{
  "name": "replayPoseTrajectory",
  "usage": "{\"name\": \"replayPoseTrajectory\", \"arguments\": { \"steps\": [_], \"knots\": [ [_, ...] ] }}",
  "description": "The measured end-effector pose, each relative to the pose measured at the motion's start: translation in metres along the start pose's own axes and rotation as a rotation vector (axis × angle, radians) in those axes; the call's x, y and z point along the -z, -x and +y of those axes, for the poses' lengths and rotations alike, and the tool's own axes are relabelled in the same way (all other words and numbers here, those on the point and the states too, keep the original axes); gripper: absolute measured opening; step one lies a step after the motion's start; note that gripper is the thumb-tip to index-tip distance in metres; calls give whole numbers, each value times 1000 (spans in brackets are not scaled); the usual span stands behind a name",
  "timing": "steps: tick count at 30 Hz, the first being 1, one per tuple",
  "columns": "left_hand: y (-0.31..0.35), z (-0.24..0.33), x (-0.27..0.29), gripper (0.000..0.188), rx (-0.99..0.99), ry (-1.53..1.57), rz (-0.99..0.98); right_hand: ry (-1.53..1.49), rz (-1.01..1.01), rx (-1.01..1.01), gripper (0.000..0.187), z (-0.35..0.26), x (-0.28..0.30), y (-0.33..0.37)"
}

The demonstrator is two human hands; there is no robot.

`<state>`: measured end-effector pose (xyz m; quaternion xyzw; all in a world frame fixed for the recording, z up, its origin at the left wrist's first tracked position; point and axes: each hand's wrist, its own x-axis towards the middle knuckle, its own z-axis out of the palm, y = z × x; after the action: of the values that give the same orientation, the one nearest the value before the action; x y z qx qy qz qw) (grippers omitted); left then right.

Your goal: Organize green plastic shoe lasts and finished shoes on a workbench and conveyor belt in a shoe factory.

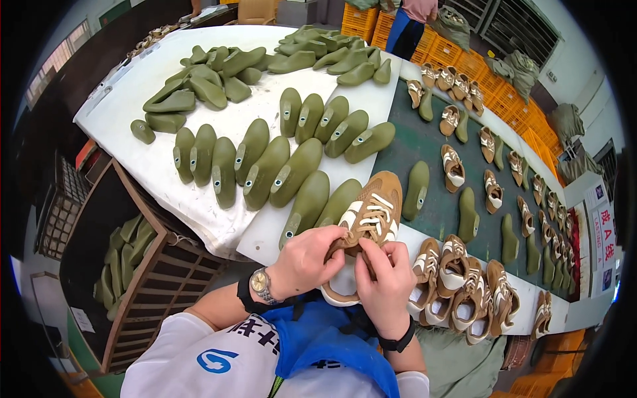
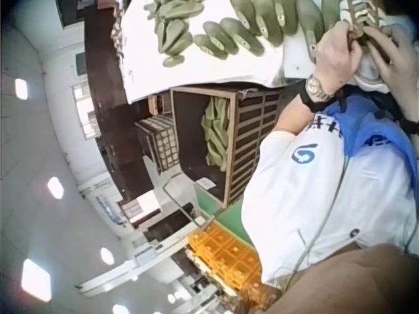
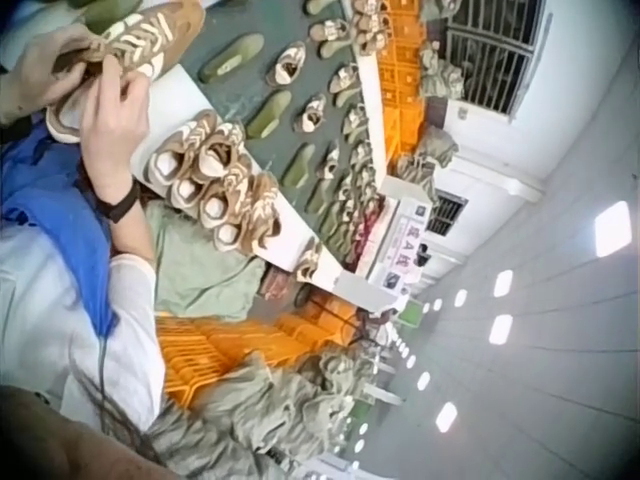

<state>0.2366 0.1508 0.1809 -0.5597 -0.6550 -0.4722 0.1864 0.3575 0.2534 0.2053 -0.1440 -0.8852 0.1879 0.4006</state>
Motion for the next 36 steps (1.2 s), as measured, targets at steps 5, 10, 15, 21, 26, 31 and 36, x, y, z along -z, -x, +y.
{"name": "replayPoseTrajectory", "arguments": {
  "steps": [5,10,15,21,26,31,36],
  "knots": [
    [2,-1,-3,39,23,95,126,-39,-1,-47,30,1,-2,2],
    [-2,-3,2,40,35,94,96,-188,-81,7,24,11,-6,5],
    [-5,-8,4,27,211,114,-53,-231,-144,57,19,16,-1,5],
    [-18,1,1,36,49,-57,-210,-159,42,-122,30,21,-11,5],
    [-13,2,-6,35,90,-41,-332,-93,129,-62,25,33,-20,15],
    [-10,-4,-10,17,73,-20,-380,-213,159,-107,22,46,-30,20],
    [-11,-8,-6,24,145,6,-364,-301,122,-205,19,40,-28,23]
  ]
}}
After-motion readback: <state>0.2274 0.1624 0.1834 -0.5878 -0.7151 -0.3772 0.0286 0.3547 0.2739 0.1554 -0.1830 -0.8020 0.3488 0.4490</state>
